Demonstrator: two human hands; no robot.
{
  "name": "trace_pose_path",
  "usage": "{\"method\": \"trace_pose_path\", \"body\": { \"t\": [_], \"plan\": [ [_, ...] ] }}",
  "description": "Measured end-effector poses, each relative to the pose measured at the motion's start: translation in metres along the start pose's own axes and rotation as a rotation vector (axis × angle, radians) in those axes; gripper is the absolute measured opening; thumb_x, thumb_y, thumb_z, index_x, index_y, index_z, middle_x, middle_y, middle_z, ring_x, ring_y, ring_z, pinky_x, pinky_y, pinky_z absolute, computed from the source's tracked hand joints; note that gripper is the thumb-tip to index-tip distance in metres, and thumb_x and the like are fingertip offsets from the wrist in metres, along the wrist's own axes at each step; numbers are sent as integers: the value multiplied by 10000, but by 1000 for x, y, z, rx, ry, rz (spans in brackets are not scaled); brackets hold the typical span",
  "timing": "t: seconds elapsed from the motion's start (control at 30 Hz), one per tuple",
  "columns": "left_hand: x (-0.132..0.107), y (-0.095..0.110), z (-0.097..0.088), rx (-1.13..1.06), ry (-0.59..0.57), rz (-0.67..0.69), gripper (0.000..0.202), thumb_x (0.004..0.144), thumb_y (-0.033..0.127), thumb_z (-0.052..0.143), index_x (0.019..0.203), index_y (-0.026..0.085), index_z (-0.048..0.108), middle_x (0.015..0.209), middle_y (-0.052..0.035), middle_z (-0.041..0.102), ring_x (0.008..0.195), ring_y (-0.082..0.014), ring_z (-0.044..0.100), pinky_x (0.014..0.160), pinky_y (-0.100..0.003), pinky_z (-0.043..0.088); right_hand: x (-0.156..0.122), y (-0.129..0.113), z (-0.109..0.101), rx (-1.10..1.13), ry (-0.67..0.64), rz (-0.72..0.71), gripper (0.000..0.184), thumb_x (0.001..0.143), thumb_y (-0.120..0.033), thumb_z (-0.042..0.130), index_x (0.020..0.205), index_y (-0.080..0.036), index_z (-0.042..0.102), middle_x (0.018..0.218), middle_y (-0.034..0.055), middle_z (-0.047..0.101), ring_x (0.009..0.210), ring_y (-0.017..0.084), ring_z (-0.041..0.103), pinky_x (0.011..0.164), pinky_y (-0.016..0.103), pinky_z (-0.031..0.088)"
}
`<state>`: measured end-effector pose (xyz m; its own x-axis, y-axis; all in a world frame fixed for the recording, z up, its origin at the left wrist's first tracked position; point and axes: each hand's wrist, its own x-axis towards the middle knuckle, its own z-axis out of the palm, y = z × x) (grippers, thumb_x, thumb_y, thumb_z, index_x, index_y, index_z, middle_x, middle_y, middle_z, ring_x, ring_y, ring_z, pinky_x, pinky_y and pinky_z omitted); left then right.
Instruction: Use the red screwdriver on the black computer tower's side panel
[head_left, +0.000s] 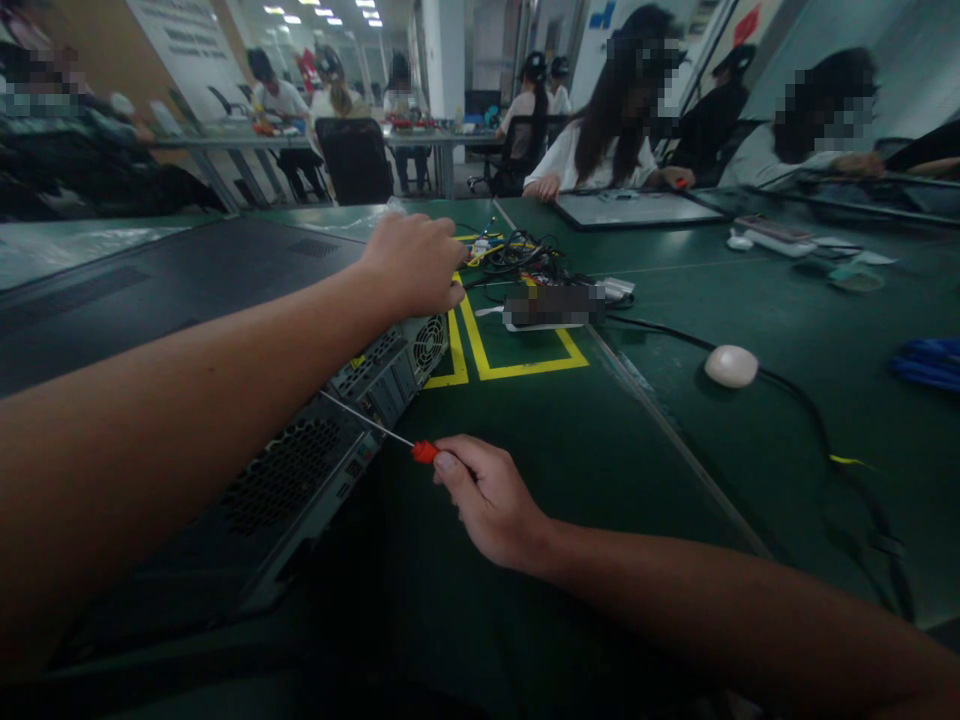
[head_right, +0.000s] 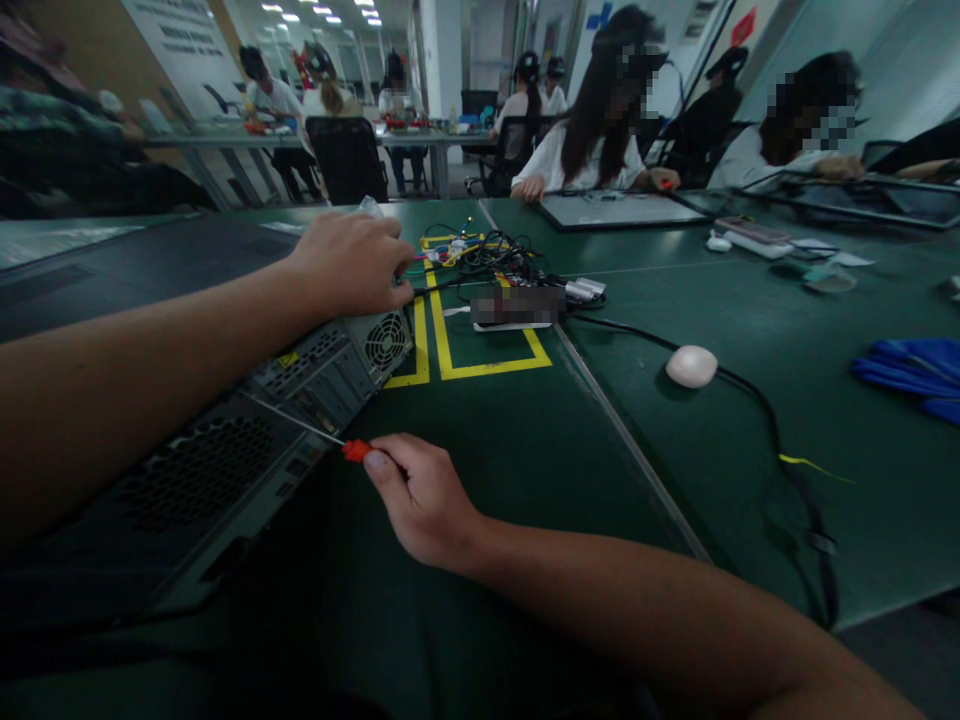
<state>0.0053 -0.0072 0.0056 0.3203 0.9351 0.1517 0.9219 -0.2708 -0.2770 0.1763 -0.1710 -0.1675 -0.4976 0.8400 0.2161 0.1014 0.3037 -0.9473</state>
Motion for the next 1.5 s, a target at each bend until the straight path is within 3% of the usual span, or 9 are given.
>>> {"method": "trace_pose_path", "body": {
  "t": [0.1, 0.2, 0.4, 0.7, 0.9, 1.07, 1.3, 1.5],
  "plan": [
    [0, 0, 0, -24, -6, -5, 525, 1142, 461, 680, 1591, 288, 890, 1610, -173, 801, 1515, -449, 715, 1213, -528, 517, -1, -1, 0, 14, 8, 9, 215, 1248, -452, 730, 1306, -247, 756, 1030, 27, 772, 867, 222, 722, 793, 363, 595],
    [1, -1, 2, -34, 12, -1, 535, 1126, 479, 701, 1602, 322, 888, 1585, -161, 816, 1507, -452, 715, 1209, -535, 527, -1, -1, 1, 21, 32, 23, 314, 1101, -393, 881, 1296, -275, 665, 1023, -8, 763, 866, 217, 715, 812, 356, 565],
    [2, -4, 4, -38, 31, 14, 533, 1107, 551, 718, 1562, 352, 911, 1482, -165, 842, 1487, -463, 718, 1159, -542, 546, 1, -2, 2, 9, 30, 33, 248, 1087, -354, 826, 1155, -295, 594, 964, -29, 678, 822, 209, 644, 790, 358, 507],
    [2, -4, 5, -79, 43, 0, 551, 1068, 611, 773, 1539, 381, 943, 1513, -166, 849, 1521, -504, 700, 1187, -606, 538, 1, -3, 2, 26, 25, 32, 232, 1111, -379, 814, 1160, -298, 602, 954, -31, 674, 825, 214, 634, 811, 363, 508],
    [3, -3, 5, -87, 43, -8, 534, 1078, 617, 792, 1532, 385, 953, 1544, -157, 854, 1531, -494, 702, 1190, -584, 545, 1, -3, 2, 30, 22, 48, 228, 1104, -375, 809, 1163, -299, 602, 924, -43, 664, 793, 208, 615, 789, 353, 504],
    [4, -4, 5, -91, 36, -5, 585, 1047, 622, 810, 1588, 431, 926, 1474, -148, 890, 1522, -506, 712, 1195, -617, 560, 2, -3, 3, 19, 28, 48, 229, 1108, -368, 813, 1140, -300, 596, 924, -42, 679, 793, 203, 619, 791, 349, 504],
    [2, -4, 3, -104, 30, -2, 567, 1047, 567, 811, 1571, 390, 936, 1563, -160, 857, 1554, -515, 701, 1219, -623, 553, 2, -1, 3, 33, 41, 35, 223, 1102, -367, 804, 1154, -298, 598, 918, -43, 675, 785, 201, 619, 778, 345, 490],
    [3, -6, 2, -120, 35, 7, 574, 1036, 625, 827, 1551, 402, 949, 1541, -165, 872, 1543, -536, 706, 1194, -631, 546, 1, -3, 3, 46, 34, 39, 223, 1110, -378, 801, 1153, -295, 599, 912, -47, 659, 775, 200, 611, 783, 352, 489]
  ]
}}
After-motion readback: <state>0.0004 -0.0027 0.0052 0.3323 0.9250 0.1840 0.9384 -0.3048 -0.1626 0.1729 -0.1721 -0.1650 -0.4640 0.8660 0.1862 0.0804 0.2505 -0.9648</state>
